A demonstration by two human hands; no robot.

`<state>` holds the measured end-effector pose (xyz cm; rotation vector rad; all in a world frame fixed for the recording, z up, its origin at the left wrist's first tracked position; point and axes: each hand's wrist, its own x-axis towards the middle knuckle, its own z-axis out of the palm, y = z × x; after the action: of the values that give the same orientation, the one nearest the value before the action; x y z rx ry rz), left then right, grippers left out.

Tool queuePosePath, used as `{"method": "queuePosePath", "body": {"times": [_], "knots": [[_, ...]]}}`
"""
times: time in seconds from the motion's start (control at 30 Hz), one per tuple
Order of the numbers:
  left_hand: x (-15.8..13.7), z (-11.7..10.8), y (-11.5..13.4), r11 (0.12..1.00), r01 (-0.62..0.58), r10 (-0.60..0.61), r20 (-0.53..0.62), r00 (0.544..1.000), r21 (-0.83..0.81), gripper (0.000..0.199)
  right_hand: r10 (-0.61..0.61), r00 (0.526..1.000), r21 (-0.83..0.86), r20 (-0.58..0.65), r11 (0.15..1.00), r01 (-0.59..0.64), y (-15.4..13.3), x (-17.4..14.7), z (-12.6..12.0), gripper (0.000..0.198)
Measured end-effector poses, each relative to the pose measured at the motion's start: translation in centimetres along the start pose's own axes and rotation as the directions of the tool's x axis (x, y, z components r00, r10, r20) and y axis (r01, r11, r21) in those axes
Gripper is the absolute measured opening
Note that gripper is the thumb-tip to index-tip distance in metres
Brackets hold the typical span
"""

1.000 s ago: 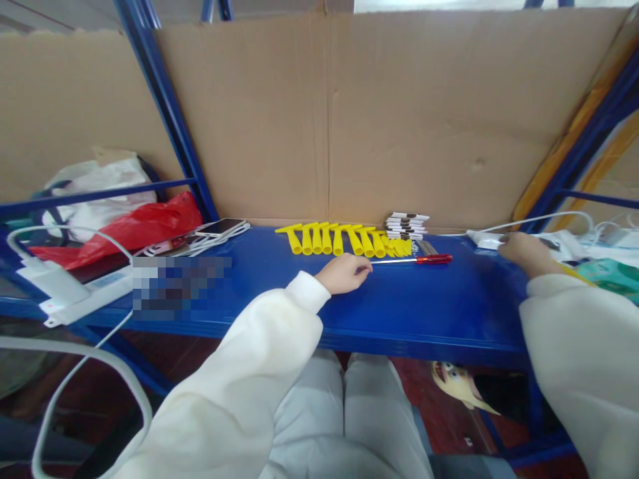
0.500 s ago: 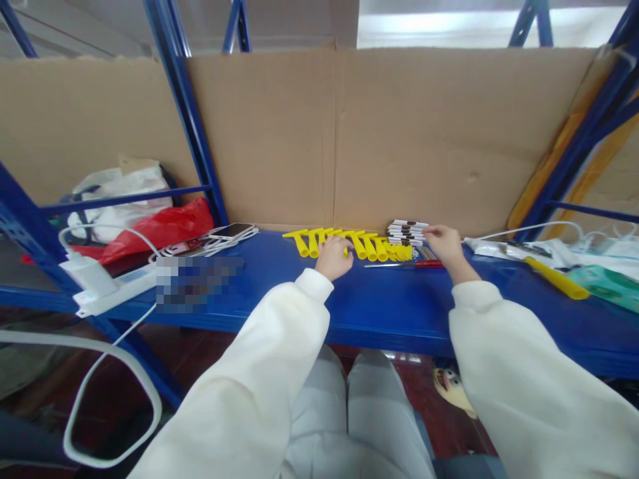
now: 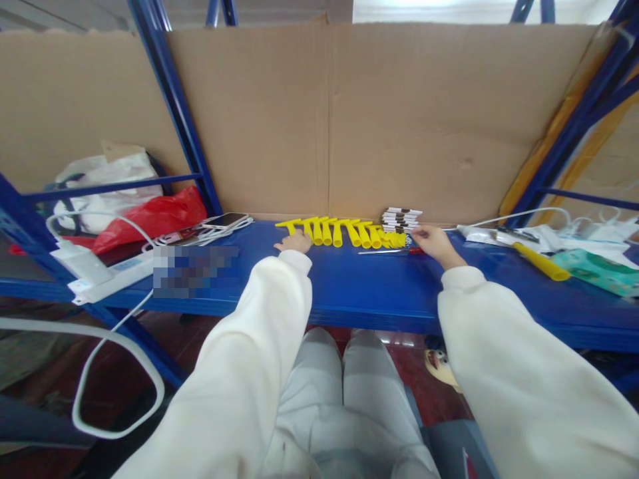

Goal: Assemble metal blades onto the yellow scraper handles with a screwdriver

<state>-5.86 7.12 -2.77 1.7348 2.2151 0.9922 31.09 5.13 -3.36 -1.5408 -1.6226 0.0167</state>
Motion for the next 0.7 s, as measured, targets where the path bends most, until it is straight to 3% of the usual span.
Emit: {"method": "queuePosePath", "body": {"times": [0.3,0.47,0.63,0.7], "knots": [[0.9,-0.1,-1.2,0.99,-0.006,-0.006,-0.083,0.997,-0.139,0.008,0.019,1.0,0.025,0.019,1.0,-0.019,-0.1,0.0,0.1,0.019],[1.3,-0.3,-1.3,0.946,0.028,-0.084,-0.162,0.983,-0.322,0.018,0.019,0.999,0.018,0.027,1.0,-0.019,0.0,0.0,0.2,0.02],[1.4,-0.7,-1.1,0.887,0.139,-0.227,-0.154,0.962,-0.439,0.028,0.009,1.0,0.021,0.026,1.0,-0.01,-0.1,-0.1,0.1,0.018],[1.7,-0.8,-1.2,0.872,0.089,-0.188,-0.161,0.969,-0.481,0.034,0.01,1.0,0.024,0.026,1.0,-0.011,-0.2,-0.2,0.1,0.019]]}}
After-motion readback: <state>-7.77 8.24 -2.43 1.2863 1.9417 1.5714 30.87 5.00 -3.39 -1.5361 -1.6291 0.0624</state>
